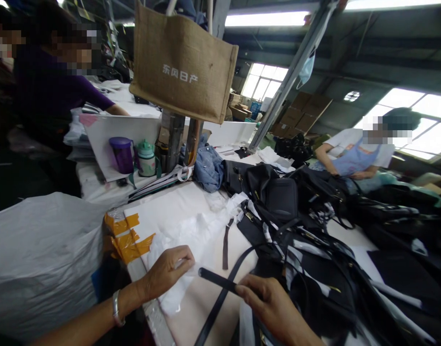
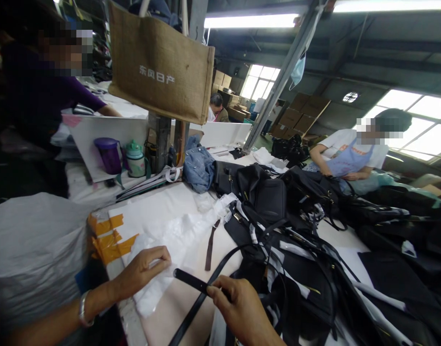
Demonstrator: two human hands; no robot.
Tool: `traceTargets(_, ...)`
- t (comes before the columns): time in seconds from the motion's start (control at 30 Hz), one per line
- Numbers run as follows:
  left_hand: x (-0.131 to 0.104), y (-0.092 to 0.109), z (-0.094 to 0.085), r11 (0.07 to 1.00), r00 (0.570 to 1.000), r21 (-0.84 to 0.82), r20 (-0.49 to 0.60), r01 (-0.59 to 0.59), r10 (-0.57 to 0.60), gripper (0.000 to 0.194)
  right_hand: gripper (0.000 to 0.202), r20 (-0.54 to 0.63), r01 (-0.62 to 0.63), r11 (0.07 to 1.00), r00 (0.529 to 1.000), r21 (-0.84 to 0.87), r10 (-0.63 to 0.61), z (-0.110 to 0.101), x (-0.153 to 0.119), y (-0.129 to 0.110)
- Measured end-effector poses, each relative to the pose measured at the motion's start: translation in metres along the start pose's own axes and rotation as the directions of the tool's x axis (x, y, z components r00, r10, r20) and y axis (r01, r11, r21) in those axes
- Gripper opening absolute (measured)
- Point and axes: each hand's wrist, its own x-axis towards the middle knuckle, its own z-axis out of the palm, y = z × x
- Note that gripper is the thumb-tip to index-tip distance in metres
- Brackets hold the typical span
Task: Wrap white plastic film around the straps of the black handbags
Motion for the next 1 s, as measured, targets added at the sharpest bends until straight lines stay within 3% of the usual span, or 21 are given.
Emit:
traceTargets(0.2, -0.004, 0.0, 0.01, 0.992, 0.994, 0.069, 0.024, -0.107, 0.105, 0.02, 0.037, 0.108, -0.088, 0.98, 0.992, 0.179, 0.069, 0.0, 0.002, 0.005)
traceTargets(0.33, -0.005, 0.0, 0.014, 0.993, 0.994, 0.046, 0.032, -0.105, 0.104, 0.021, 0.036, 0.131, -0.09, 0.974, 0.989, 0.209, 0.064, 0.001, 0.004, 0.001)
traceTargets(0.43, -0.005, -0.001, 0.015, 0.999, 0.997, -0.052, 0.076, -0.013, 0.017, 0.021, 0.035, 0.124, -0.063, 0.976, 0.992, 0.207, 0.038, 0.001, 0.004, -0.001)
traceTargets(0.57, -0.005, -0.012, 0.021, 0.943, 0.966, -0.278, 0.232, 0.183, -0.119, 0.018, 0.031, 0.101, -0.018, 0.993, 0.995, 0.113, 0.007, 0.001, 0.003, -0.002)
traceTargets(0.73, -0.003, -0.014, 0.022, 0.909, 0.946, -0.327, 0.278, 0.26, -0.17, 0.012, 0.027, 0.106, 0.027, 1.0, 0.994, -0.016, -0.025, -0.001, 0.003, -0.002)
traceTargets(0.9, 0.003, 0.008, 0.017, 0.988, 0.95, -0.108, 0.302, 0.11, -0.073, 0.01, 0.022, 0.128, 0.04, 0.994, 0.991, -0.098, -0.028, -0.001, 0.004, 0.001)
traceTargets(1.0, 0.008, 0.022, 0.025, 1.0, 0.955, 0.002, 0.297, -0.002, 0.001, 0.013, 0.019, 0.109, 0.058, 0.989, 0.993, -0.133, -0.043, 0.008, 0.005, 0.0)
